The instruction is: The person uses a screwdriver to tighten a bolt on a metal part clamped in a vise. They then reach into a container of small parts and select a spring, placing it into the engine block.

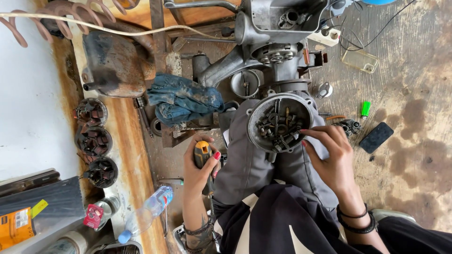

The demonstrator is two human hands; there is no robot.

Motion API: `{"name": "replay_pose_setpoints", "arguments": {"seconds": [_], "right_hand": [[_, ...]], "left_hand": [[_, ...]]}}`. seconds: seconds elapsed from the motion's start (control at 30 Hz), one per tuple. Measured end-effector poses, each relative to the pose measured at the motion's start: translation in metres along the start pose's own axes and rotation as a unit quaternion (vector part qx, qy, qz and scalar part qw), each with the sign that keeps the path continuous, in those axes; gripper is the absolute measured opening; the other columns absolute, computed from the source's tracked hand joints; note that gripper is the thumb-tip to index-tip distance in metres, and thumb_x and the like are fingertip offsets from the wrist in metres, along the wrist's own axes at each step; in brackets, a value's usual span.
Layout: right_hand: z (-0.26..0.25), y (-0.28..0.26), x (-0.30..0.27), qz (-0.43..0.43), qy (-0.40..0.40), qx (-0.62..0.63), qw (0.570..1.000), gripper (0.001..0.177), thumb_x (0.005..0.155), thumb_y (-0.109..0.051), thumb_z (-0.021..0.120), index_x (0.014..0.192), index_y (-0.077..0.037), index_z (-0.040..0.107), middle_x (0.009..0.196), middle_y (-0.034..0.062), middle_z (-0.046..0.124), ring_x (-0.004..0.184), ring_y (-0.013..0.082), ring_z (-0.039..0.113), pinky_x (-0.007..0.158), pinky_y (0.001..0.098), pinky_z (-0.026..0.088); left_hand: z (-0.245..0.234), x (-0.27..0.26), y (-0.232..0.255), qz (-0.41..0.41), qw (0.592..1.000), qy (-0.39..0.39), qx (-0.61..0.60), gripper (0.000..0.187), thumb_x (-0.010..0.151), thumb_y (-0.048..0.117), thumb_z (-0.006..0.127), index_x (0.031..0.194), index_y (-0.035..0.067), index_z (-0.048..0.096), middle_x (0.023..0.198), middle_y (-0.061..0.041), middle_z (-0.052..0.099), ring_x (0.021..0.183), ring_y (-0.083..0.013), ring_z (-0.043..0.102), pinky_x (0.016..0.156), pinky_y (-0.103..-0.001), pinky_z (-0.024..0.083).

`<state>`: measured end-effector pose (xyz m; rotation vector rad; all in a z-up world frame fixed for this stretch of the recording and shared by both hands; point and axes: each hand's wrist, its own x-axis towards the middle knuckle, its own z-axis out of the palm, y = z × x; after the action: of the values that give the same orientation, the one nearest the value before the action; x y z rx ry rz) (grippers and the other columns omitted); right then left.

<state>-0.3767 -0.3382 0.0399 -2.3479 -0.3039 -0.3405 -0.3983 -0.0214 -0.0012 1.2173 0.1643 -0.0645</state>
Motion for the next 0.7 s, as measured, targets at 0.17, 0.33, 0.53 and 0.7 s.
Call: {"name": "replay_pose_setpoints", "arguments": {"seconds": [0.17,0.33,0.53,0.7], "right_hand": [[0.015,-0.015,0.0,-0.055,-0.091,-0.062,0.992,0.052,0.075,-0.036,0.083,0.117,-0.01,0.07,0.104,0.0148,0.066,0.091,0.0354,0.062,0.08,0.0455,0.049],[0.028,0.0,-0.011,-0.044,-0.072,-0.046,0.995,0.031,0.085,-0.028,0.078,0.112,-0.014,0.072,0.105,0.0077,0.065,0.089,0.0294,0.062,0.077,0.0379,0.048],[0.027,-0.007,-0.008,-0.047,-0.068,-0.032,0.996,0.037,0.084,-0.029,0.079,0.118,-0.016,0.071,0.106,0.0062,0.068,0.092,0.0279,0.068,0.087,0.0381,0.047],[0.036,-0.019,-0.011,-0.016,-0.046,-0.073,0.996,0.054,0.074,-0.039,0.085,0.12,-0.016,0.069,0.105,0.006,0.068,0.091,0.0277,0.069,0.097,0.0424,0.043]], "left_hand": [[0.002,0.0,0.002,0.004,1.0,-0.002,0.008,0.028,0.09,0.0,0.068,0.113,-0.002,0.054,0.079,-0.017,0.062,0.038,-0.0169,0.055,0.039,-0.026,0.046],[-0.001,-0.001,-0.001,0.003,1.0,0.001,0.009,0.026,0.092,0.0,0.067,0.114,-0.002,0.053,0.08,-0.017,0.061,0.038,-0.0166,0.054,0.039,-0.026,0.046],[0.001,-0.002,-0.005,0.002,1.0,0.016,-0.004,0.026,0.092,0.0,0.066,0.114,-0.002,0.053,0.078,-0.016,0.06,0.038,-0.0165,0.053,0.038,-0.026,0.045],[0.007,0.001,-0.005,0.002,1.0,0.01,-0.005,0.022,0.094,0.002,0.065,0.113,-0.003,0.055,0.076,-0.015,0.059,0.038,-0.0163,0.053,0.038,-0.026,0.044]]}}
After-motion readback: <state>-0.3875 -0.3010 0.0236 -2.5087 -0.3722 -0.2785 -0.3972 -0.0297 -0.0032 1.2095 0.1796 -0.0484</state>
